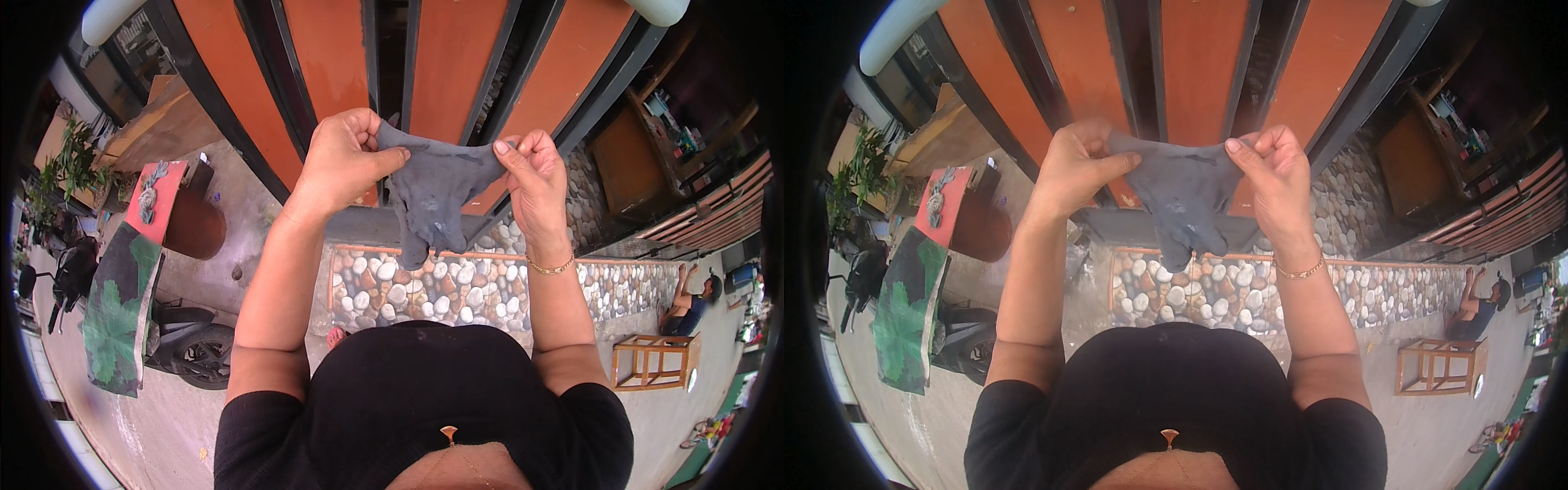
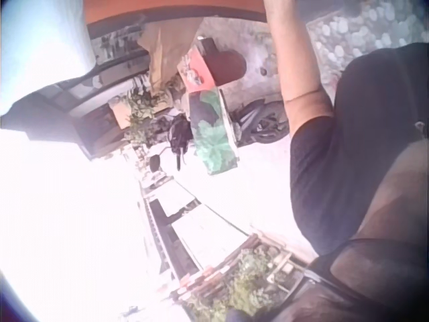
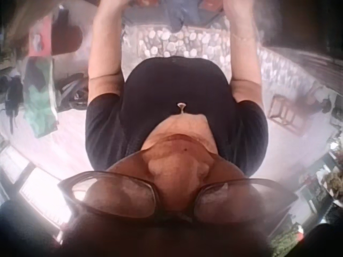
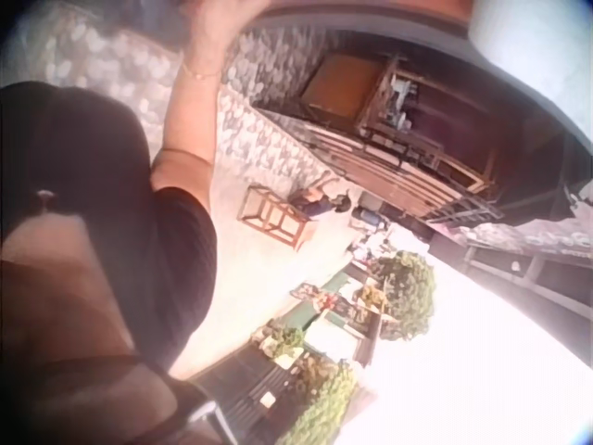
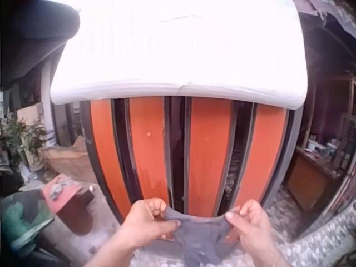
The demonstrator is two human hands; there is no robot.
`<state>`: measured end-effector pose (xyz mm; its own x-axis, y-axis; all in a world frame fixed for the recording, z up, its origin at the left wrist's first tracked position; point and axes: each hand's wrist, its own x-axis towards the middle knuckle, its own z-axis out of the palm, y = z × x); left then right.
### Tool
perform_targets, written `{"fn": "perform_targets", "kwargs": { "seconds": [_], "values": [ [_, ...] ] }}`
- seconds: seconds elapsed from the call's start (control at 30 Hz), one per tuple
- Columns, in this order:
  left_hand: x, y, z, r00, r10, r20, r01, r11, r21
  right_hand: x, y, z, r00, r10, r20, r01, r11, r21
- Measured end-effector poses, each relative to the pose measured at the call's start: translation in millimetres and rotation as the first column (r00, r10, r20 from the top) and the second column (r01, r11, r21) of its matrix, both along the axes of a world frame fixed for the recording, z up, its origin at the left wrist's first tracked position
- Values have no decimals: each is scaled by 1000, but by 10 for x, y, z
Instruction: The person wipes down the black frame and orange panels of a metal gate using a grey cloth, reaching high and low to clean different sections.
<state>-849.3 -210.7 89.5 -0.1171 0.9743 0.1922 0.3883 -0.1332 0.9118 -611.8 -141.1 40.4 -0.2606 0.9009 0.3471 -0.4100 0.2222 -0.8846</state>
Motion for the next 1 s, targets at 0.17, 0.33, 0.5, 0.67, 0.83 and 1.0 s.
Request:
{"fn": "perform_targets", "kwargs": {
  "seconds": [0.17, 0.33, 0.5, 0.67, 0.83, 1.0],
  "values": [
    [235, 2, -97, 976, -87, 198, 88, 996, 4, -58, -8, 127, 983, 122, 140, -111, 990, -84],
    [314, 35, -397, 942, -212, 261, 169, 970, 177, -25, -5, 61, 612, 437, 660, -516, 852, -86],
    [175, 134, -869, 914, 242, 327, -283, 955, 86, -219, 122, 209, 769, 354, 532, -313, 935, -169],
    [-29, 4, -1847, 672, 446, 591, -155, 865, -476, -293, 67, 347, 723, 308, 618, -371, 928, -29],
    [41, -248, -2319, 405, 537, 740, 207, 735, -646, -393, -111, 495, 756, 214, 619, -331, 940, 80],
    [283, -305, -1919, 125, 265, 956, 532, 795, -290, -467, -394, 497, 561, 486, 670, -657, 754, 3]
  ]
}}
